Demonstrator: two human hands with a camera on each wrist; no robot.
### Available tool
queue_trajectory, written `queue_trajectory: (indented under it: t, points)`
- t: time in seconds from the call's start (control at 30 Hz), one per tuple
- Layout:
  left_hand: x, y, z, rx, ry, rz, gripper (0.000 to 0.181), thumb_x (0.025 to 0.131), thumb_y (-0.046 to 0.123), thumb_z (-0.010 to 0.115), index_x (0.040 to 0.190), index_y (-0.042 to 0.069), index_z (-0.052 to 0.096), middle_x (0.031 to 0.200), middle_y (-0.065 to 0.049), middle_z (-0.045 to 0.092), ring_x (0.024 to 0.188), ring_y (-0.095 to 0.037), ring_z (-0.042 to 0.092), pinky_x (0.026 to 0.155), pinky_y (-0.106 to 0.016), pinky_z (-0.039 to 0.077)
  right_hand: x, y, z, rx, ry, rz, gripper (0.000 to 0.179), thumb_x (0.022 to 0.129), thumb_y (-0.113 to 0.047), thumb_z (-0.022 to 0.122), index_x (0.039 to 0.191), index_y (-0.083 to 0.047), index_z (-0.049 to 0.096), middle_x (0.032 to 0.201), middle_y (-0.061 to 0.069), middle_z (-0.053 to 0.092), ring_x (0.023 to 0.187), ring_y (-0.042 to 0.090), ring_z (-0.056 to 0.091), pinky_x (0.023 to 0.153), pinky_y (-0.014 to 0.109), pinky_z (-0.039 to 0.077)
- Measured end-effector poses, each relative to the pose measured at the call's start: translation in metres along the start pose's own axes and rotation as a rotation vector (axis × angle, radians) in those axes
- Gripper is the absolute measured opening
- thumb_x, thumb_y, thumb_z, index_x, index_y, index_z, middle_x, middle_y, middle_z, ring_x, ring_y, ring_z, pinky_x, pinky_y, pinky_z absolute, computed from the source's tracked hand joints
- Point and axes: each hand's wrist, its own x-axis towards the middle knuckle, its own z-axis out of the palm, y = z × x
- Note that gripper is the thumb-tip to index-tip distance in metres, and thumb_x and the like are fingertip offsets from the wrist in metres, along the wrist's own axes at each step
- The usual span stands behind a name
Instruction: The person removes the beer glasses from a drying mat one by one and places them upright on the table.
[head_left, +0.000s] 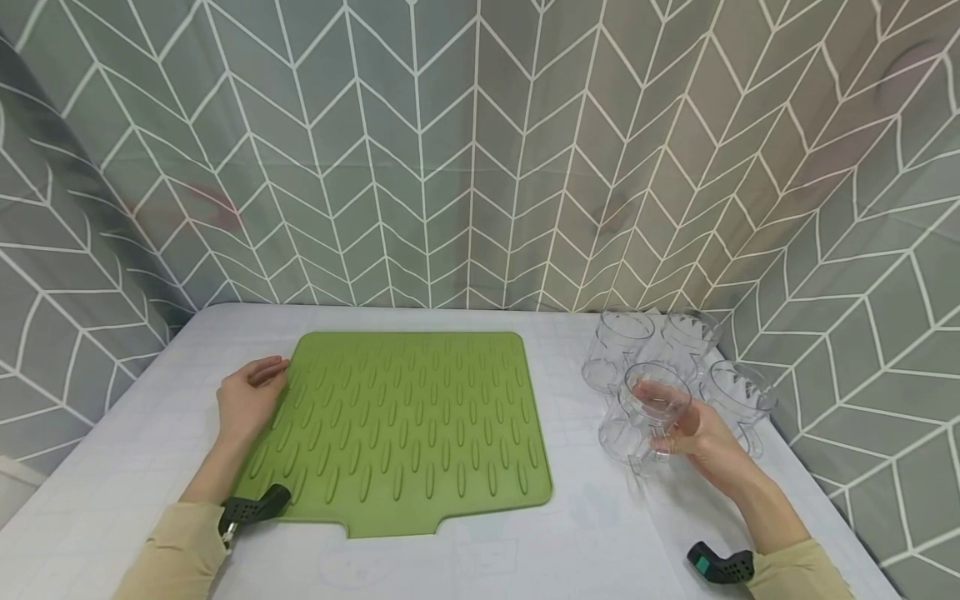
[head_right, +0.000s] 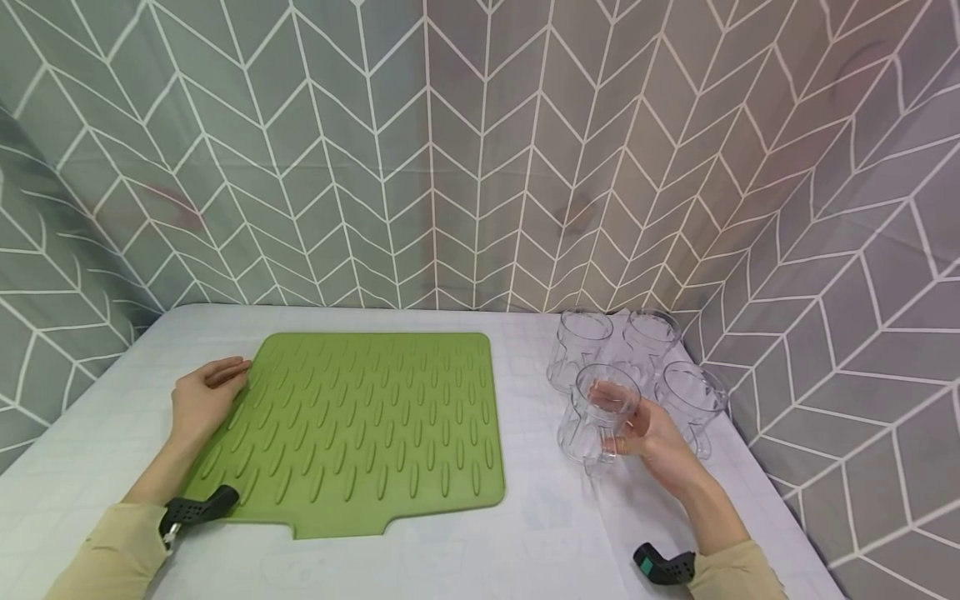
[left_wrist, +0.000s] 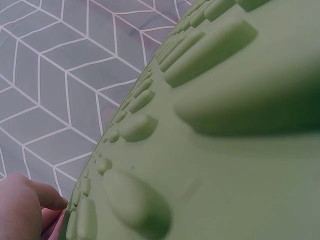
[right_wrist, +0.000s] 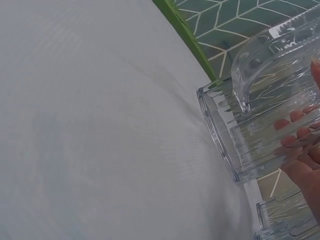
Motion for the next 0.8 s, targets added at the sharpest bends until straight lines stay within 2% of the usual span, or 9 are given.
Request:
queue_trajectory:
  t: [0.3, 0.53, 0.7, 0.8]
  points:
    - [0.0003, -0.0011, 0.0005, 0.013, 0.001, 0.003, 0.037, 0.098, 0.015, 0.059, 0.131, -0.001, 0.062, 0.125, -0.02, 0.068, 0.077, 0.026, 0.042, 0.073, 0.001, 0.043, 0.0002, 0.0029, -0.0007, 0.068, 0.024, -0.029, 0.073, 0.08, 0.019, 0.06, 0.148, 0.008, 0.034, 0.141, 0.0, 0.057, 0.13, 0.007, 0.05, 0.103, 0.013, 0.036]
    - [0.0002, -0.0017, 0.0001, 0.009, -0.002, 0.017, 0.037, 0.097, 0.014, 0.059, 0.131, -0.002, 0.062, 0.125, -0.021, 0.068, 0.077, 0.027, 0.042, 0.073, 0.001, 0.043, 0.0031, 0.0015, 0.0006, 0.101, 0.032, -0.151, 0.078, 0.077, 0.023, 0.054, 0.15, 0.008, 0.03, 0.145, 0.005, 0.05, 0.134, 0.013, 0.045, 0.107, 0.017, 0.039]
    - [0.0, -0.0017, -0.0004, 0.01, -0.006, 0.03, 0.037, 0.098, 0.013, 0.059, 0.131, -0.003, 0.062, 0.124, -0.022, 0.068, 0.077, 0.027, 0.042, 0.073, 0.001, 0.043, 0.0049, -0.003, 0.0032, 0.143, 0.018, -0.246, 0.085, 0.076, 0.028, 0.049, 0.154, 0.005, 0.024, 0.151, 0.008, 0.044, 0.137, 0.013, 0.042, 0.101, 0.019, 0.048]
    - [-0.0003, -0.0021, -0.0004, 0.014, -0.006, 0.027, 0.037, 0.098, 0.014, 0.059, 0.131, -0.003, 0.062, 0.124, -0.021, 0.068, 0.078, 0.027, 0.042, 0.073, 0.001, 0.043, 0.0053, -0.0052, 0.0033, 0.154, 0.011, -0.261, 0.087, 0.075, 0.029, 0.048, 0.155, 0.005, 0.021, 0.154, 0.008, 0.042, 0.139, 0.013, 0.041, 0.098, 0.019, 0.05]
